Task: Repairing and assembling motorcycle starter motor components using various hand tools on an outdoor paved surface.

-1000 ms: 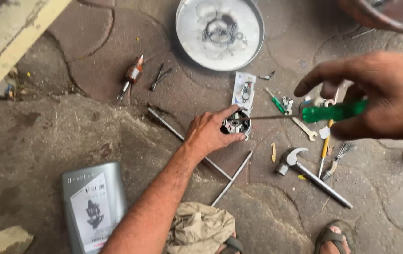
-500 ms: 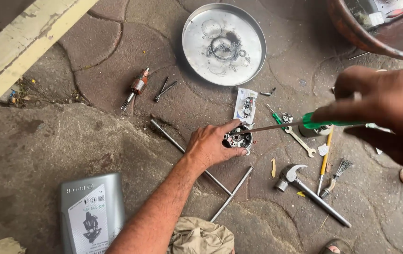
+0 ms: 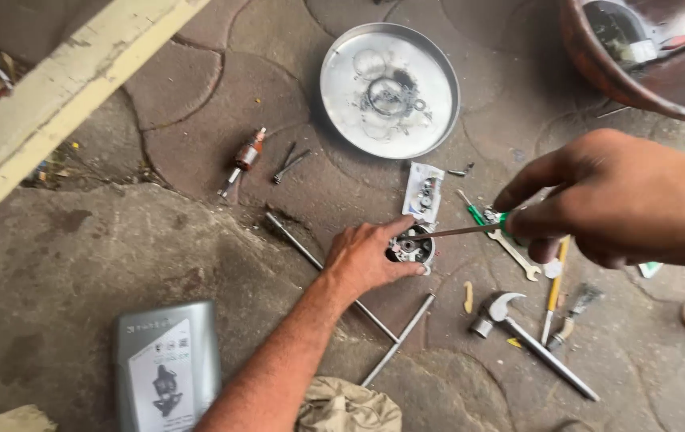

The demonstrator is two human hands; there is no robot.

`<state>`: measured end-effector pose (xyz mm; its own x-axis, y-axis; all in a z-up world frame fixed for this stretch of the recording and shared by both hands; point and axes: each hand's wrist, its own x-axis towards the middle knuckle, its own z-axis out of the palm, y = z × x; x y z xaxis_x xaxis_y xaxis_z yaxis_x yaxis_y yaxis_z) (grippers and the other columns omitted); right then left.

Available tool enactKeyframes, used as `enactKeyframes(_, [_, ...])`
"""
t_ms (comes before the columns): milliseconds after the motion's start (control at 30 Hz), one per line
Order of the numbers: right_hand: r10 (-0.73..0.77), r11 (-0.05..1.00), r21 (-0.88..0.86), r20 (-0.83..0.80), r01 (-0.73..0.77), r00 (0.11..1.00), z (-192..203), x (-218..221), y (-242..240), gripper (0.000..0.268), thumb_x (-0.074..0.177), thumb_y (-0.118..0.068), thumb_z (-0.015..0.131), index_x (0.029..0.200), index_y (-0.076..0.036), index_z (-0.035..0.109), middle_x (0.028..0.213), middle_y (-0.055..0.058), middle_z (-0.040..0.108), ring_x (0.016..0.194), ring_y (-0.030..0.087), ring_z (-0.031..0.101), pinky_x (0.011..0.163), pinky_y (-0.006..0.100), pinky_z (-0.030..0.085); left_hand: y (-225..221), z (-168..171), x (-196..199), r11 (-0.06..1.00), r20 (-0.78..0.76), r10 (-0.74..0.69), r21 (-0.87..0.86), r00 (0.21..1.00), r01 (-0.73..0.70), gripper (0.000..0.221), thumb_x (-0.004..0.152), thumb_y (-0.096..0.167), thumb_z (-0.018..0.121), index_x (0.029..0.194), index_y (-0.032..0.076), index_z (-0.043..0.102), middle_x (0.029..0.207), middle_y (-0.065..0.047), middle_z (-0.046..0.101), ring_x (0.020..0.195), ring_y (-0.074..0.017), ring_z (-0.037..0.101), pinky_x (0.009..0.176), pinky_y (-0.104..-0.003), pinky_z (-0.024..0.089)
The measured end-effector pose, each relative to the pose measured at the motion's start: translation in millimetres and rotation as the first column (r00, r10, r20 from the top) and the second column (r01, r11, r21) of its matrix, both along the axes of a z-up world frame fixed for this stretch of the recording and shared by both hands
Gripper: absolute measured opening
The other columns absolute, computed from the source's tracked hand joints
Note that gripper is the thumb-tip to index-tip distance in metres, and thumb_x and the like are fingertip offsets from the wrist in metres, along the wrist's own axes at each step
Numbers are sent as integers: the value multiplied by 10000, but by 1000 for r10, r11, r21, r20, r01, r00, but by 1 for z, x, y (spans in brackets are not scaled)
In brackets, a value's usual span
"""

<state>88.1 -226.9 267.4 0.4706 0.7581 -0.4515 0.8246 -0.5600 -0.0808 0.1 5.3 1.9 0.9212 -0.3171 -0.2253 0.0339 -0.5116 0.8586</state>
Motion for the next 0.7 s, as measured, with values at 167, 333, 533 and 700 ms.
enactKeyframes(167, [217, 976, 28, -56, -216, 975, 9, -8, 29, 511, 846, -307, 665, 1349, -268, 747, 914, -77, 811, 658, -23, 684, 534, 211, 524, -3, 10, -1, 999, -79, -15, 37, 997, 18, 818, 744, 491, 837, 1485, 326, 532, 1095, -1, 798, 944, -156, 766, 993, -406, 595])
enactKeyframes(333, [929, 267, -472, -107, -840, 355, 2, 3, 18, 443, 946, -156, 607, 1311, 93, 578, 1017, 424, 717, 532, 172, 675, 372, 354, 548, -9, -13, 0, 995, 41, 28, -95, 999, -24, 841, 736, 499, 859, 1467, 263, 518, 1280, -43, 730, 1026, -202, 750, 1011, -468, 560])
enactKeyframes(533, [569, 799, -291, 83, -526, 818, -24, -11, -17, 587, 821, -209, 740, 1397, -108, 684, 1151, 226, 774, 603, 137, 701, 442, 354, 576, -13, -24, -4, 990, 266, 92, -126, 959, -60, 776, 760, 442, 896, 1416, 176, 579, 1422, -108, 646, 1168, -307, 676, 971, -496, 555])
enactKeyframes(700, [-732, 552, -477, 116, 684, 671, 18, -12, 84, 384, 833, -298, 810, 1216, -319, 826, 1056, -40, 826, 924, 103, 771, 869, 269, 610, -11, -13, -2, 994, 129, 49, -104, 990, -36, 797, 727, 445, 883, 1420, 196, 578, 1395, -57, 662, 1089, -234, 719, 976, -459, 569])
